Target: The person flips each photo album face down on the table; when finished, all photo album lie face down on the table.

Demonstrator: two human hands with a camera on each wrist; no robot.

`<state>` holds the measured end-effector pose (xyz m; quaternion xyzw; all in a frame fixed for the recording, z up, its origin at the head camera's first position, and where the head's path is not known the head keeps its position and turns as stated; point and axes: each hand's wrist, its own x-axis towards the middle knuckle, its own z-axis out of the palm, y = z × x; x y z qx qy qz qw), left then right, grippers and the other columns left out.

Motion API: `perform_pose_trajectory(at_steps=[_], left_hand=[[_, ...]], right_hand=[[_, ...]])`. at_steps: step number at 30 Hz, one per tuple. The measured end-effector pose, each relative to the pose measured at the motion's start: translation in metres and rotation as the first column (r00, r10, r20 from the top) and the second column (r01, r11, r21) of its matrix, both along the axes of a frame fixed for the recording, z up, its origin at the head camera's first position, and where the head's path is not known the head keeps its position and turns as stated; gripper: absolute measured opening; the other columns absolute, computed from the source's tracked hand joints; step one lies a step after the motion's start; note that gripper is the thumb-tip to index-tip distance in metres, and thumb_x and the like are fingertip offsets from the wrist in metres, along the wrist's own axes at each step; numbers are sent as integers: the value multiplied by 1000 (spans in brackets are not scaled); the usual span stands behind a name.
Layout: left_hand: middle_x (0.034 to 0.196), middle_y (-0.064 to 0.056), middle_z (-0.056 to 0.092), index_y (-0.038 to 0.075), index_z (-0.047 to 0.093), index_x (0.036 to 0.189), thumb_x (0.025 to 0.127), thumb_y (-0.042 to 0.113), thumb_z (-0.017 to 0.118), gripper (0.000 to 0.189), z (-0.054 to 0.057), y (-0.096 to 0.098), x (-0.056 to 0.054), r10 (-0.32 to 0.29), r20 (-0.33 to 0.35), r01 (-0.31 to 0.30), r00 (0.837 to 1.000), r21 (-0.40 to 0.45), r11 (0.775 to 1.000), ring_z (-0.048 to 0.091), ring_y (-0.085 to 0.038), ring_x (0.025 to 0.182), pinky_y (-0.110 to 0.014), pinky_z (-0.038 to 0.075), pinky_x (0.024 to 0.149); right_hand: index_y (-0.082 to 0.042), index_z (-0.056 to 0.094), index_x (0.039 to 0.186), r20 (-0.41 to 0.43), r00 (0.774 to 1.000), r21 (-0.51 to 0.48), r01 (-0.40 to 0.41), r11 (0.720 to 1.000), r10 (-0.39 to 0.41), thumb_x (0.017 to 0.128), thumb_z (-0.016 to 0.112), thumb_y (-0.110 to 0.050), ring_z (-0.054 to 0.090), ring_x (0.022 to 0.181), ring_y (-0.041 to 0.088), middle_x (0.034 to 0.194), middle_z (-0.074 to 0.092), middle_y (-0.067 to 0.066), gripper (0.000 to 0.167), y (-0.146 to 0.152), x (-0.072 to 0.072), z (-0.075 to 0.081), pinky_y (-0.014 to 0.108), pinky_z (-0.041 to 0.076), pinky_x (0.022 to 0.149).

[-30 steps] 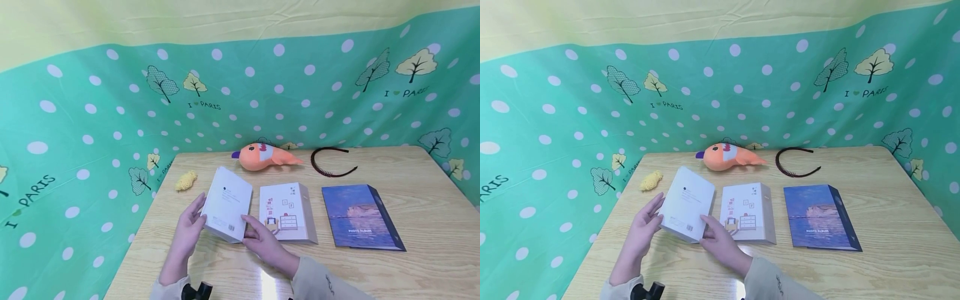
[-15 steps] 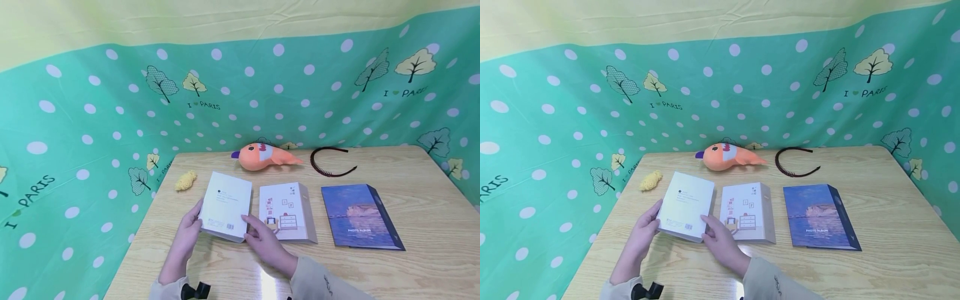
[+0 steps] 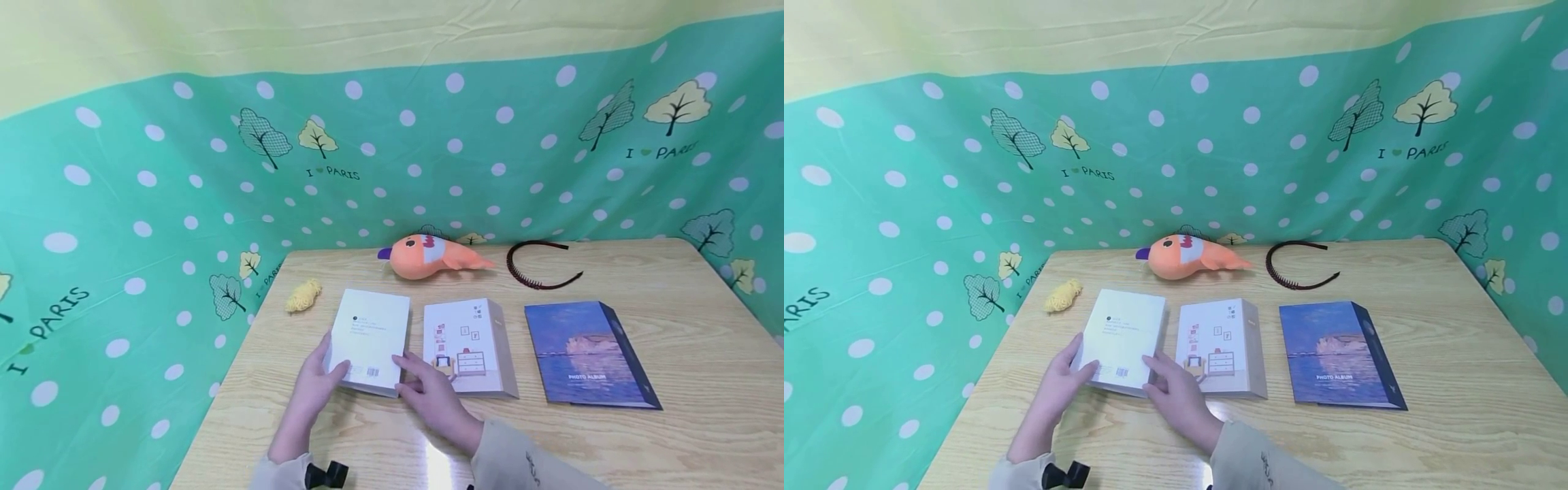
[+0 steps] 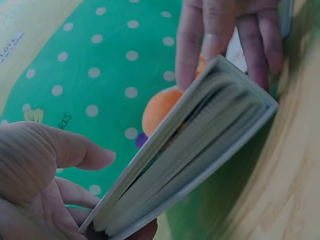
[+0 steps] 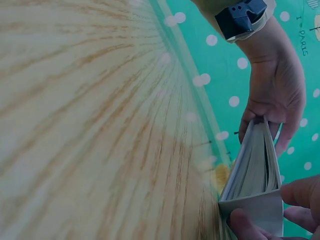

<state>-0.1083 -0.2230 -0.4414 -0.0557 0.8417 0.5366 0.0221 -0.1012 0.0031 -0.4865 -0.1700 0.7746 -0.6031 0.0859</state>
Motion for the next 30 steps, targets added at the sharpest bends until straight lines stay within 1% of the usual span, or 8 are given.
perform_pose_trajectory(at_steps=[3, 6, 8, 10, 15, 21, 26, 30], left_hand=[[155, -26, 22, -9, 19, 150, 87, 9, 69, 83, -7, 0, -1, 8, -12, -9, 1000, -68, 998, 20, -39, 144, -50, 16, 117], [149, -26, 37, -5, 25, 151, 81, 11, 76, 88, -12, 1, -1, -7, -42, 2, 999, -106, 994, 38, -40, 136, -50, 26, 114], [145, -28, 41, -6, 26, 150, 79, 16, 80, 92, -14, 2, 0, -15, -58, 7, 998, -137, 991, 44, -41, 130, -52, 30, 111], [145, -30, 39, -8, 24, 149, 77, 22, 82, 98, -16, 3, 1, -20, -51, 11, 999, -168, 986, 43, -43, 129, -54, 31, 110], [150, -38, 22, -17, 14, 147, 74, 38, 84, 115, -19, 4, 2, -11, 3, 11, 1000, -255, 967, 26, -50, 137, -58, 23, 112], [148, -39, 25, -19, 17, 145, 74, 37, 84, 113, -22, 3, 1, -26, -12, 22, 1000, -265, 964, 30, -50, 136, -58, 26, 111], [146, -41, 27, -20, 19, 145, 75, 40, 82, 111, -23, 2, 1, -35, 1, 33, 999, -304, 952, 31, -51, 135, -60, 27, 110], [141, -40, 36, -18, 26, 144, 75, 40, 82, 106, -25, 1, 1, -51, -17, 43, 999, -329, 943, 40, -51, 129, -60, 33, 106]], right_hand=[[-10, 51, 141, -8, 1000, 27, -3, 1000, 3, 91, 66, -10, 68, 97, 21, 152, 33, 24, 52, -1, 0, 0, 19, 53, 82], [-11, 51, 142, -11, 1000, 37, -9, 999, 9, 91, 66, -10, 68, 96, 19, 153, 32, 23, 53, -1, 0, 0, 18, 53, 81], [-10, 50, 142, -20, 1000, 44, -12, 999, 13, 91, 66, -9, 68, 96, 18, 153, 32, 22, 54, -1, 0, 0, 18, 53, 81], [-10, 50, 142, -34, 999, 58, -13, 998, 15, 91, 66, -9, 69, 97, 19, 153, 33, 21, 54, -1, 1, 0, 17, 53, 81], [-10, 51, 141, -85, 996, 104, -15, 995, 24, 91, 65, -8, 69, 98, 20, 152, 35, 19, 52, -1, 1, 1, 18, 53, 82], [-10, 52, 141, -107, 994, 144, -12, 989, 27, 93, 65, -13, 69, 97, 19, 151, 37, 18, 50, 0, 1, 3, 18, 53, 81], [-12, 52, 141, -100, 994, 155, -22, 988, 38, 94, 64, -17, 69, 95, 16, 151, 38, 16, 49, 1, 1, 4, 18, 53, 80], [-13, 53, 141, -110, 993, 167, -21, 986, 40, 94, 64, -19, 69, 93, 14, 150, 40, 15, 49, 2, 2, 5, 20, 54, 79]])
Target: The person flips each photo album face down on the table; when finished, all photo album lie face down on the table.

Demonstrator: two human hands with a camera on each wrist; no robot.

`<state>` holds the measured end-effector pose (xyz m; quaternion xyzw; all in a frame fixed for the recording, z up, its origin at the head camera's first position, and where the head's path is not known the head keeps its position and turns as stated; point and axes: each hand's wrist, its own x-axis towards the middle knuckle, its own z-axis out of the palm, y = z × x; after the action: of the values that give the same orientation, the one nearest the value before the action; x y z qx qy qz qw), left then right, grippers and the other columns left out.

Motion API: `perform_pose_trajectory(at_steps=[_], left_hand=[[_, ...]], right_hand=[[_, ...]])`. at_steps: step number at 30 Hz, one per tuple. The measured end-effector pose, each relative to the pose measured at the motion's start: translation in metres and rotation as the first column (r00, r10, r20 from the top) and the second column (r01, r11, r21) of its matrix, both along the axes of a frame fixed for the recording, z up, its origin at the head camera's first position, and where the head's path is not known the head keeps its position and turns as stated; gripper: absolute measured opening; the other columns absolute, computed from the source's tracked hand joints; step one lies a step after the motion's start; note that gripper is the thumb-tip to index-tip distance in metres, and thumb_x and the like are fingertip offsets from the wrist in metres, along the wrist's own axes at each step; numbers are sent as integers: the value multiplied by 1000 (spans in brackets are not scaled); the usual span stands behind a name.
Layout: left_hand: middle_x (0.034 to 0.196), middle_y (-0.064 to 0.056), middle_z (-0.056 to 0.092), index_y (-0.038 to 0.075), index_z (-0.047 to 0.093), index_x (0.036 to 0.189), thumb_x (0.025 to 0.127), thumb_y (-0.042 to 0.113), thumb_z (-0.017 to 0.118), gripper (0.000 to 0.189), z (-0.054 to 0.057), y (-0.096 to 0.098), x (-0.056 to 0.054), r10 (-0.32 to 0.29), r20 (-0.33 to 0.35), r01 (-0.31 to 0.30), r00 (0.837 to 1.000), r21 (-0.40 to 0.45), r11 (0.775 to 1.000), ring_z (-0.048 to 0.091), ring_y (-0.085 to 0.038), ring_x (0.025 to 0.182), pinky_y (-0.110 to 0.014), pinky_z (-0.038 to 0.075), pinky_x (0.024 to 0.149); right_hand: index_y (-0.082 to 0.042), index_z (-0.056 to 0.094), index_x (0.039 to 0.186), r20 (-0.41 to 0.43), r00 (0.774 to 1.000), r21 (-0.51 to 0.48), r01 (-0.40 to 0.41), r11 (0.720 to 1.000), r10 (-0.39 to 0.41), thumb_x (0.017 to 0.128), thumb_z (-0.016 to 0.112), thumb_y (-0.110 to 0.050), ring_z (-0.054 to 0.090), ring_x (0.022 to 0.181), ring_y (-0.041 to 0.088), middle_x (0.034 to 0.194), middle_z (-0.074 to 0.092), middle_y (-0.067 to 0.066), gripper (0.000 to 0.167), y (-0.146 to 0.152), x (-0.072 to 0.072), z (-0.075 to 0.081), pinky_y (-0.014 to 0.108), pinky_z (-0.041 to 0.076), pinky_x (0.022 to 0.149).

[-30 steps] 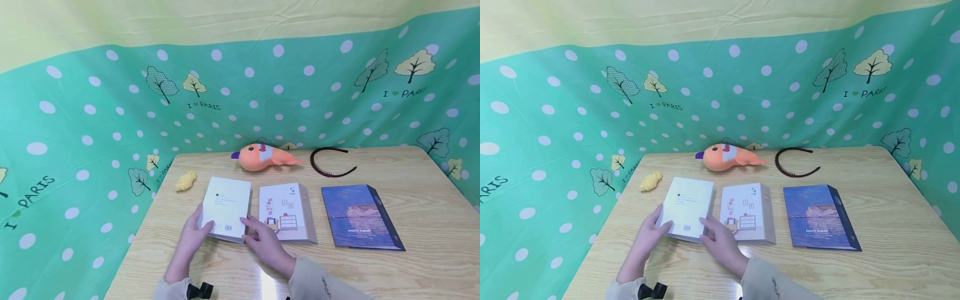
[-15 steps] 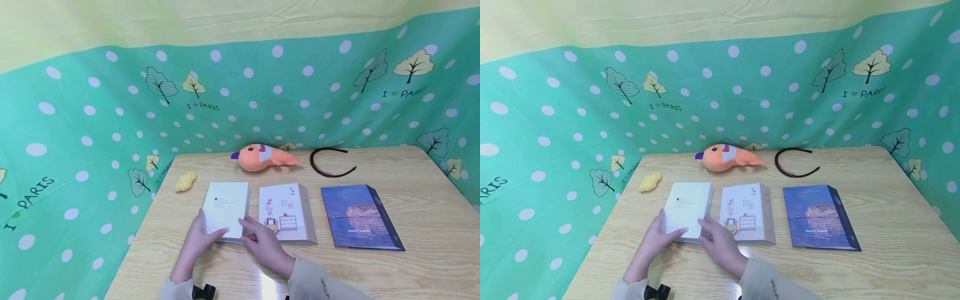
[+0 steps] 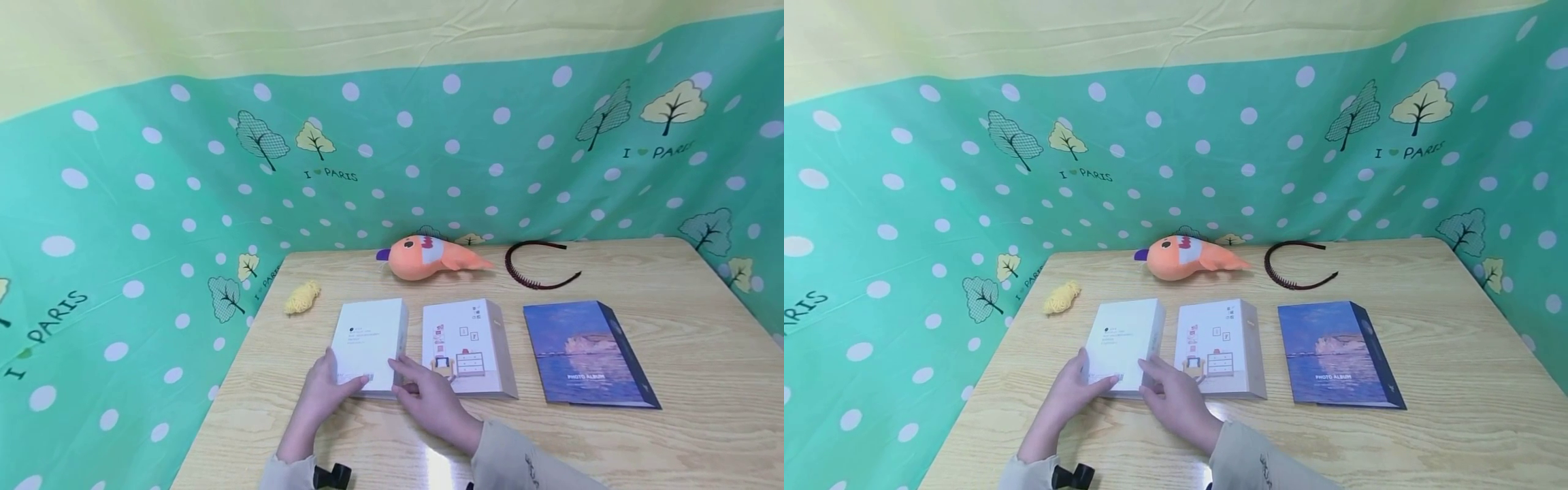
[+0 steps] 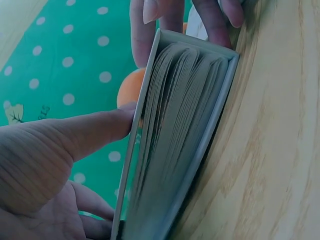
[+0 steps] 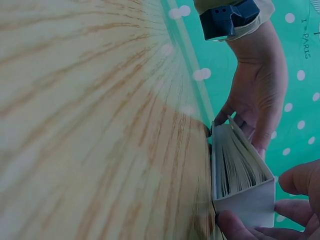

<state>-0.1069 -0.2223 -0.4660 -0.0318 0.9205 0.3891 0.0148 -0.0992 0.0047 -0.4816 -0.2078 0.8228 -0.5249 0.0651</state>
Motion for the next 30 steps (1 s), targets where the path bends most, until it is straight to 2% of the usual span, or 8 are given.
perform_pose_trajectory(at_steps=[4, 7, 10, 13, 17, 21, 26, 30], left_hand=[[135, -38, 45, -17, 33, 142, 76, 39, 82, 99, -1, -1, 0, -27, -32, 27, 999, -28, 999, 47, -49, 123, -60, 39, 102], [129, -35, 52, -16, 38, 139, 77, 40, 81, 94, 0, -2, -1, -38, -43, 36, 998, -61, 997, 52, -46, 117, -58, 42, 99], [125, -33, 55, -16, 43, 136, 78, 41, 80, 90, 1, -1, -1, -30, -33, 26, 999, -99, 995, 54, -46, 114, -57, 43, 98], [134, -38, 46, -18, 41, 136, 80, 42, 78, 90, 3, 0, 0, -9, -3, 9, 1000, -122, 992, 45, -53, 122, -62, 37, 102], [145, -41, 29, -16, 43, 137, 85, 37, 73, 80, 4, 5, 1, 6, -8, -7, 1000, -141, 990, 29, -58, 132, -66, 26, 107], [144, -36, 35, -11, 49, 135, 89, 26, 71, 63, 5, 14, -2, -4, -100, -11, 995, -143, 990, 34, -54, 132, -63, 28, 108], [143, -30, 42, -9, 45, 139, 90, 21, 69, 62, 9, 25, -7, -40, -227, 13, 973, -117, 993, 39, -45, 133, -57, 31, 109], [144, -26, 44, -5, 43, 142, 91, 22, 68, 63, 11, 37, -11, -65, -268, 36, 961, -113, 993, 41, -41, 134, -53, 33, 110]], right_hand=[[-13, 53, 141, -1, 1000, -6, -1, 1000, 1, 94, 64, -20, 69, 94, 16, 148, 44, 14, 48, 1, 1, 0, 21, 55, 80], [-14, 53, 141, 28, 1000, -22, -10, 1000, 11, 94, 63, -21, 68, 100, 18, 147, 45, 13, 49, 1, 2, 0, 22, 54, 83], [-13, 53, 141, 40, 999, -32, -27, 999, 29, 95, 62, -23, 65, 108, 23, 146, 46, 13, 48, 2, 3, 1, 27, 53, 90], [-12, 53, 140, 37, 998, -21, -51, 998, 51, 95, 61, -25, 63, 111, 26, 143, 50, 13, 48, 5, 4, 4, 33, 52, 92], [-12, 52, 141, 71, 995, -31, -66, 997, 68, 95, 61, -28, 65, 108, 25, 140, 53, 13, 50, 14, 6, 9, 33, 54, 89], [-9, 54, 139, 62, 997, -83, -44, 996, 49, 97, 59, -22, 66, 104, 23, 136, 57, 12, 45, 27, 6, 13, 31, 54, 87], [-5, 59, 131, 45, 999, -158, 18, 987, -11, 97, 59, -16, 67, 99, 27, 127, 63, 15, 36, 44, 4, 23, 26, 55, 82], [-5, 61, 128, 82, 995, -214, 81, 974, -64, 97, 60, -19, 66, 98, 31, 123, 64, 16, 34, 60, 2, 34, 27, 55, 82]])
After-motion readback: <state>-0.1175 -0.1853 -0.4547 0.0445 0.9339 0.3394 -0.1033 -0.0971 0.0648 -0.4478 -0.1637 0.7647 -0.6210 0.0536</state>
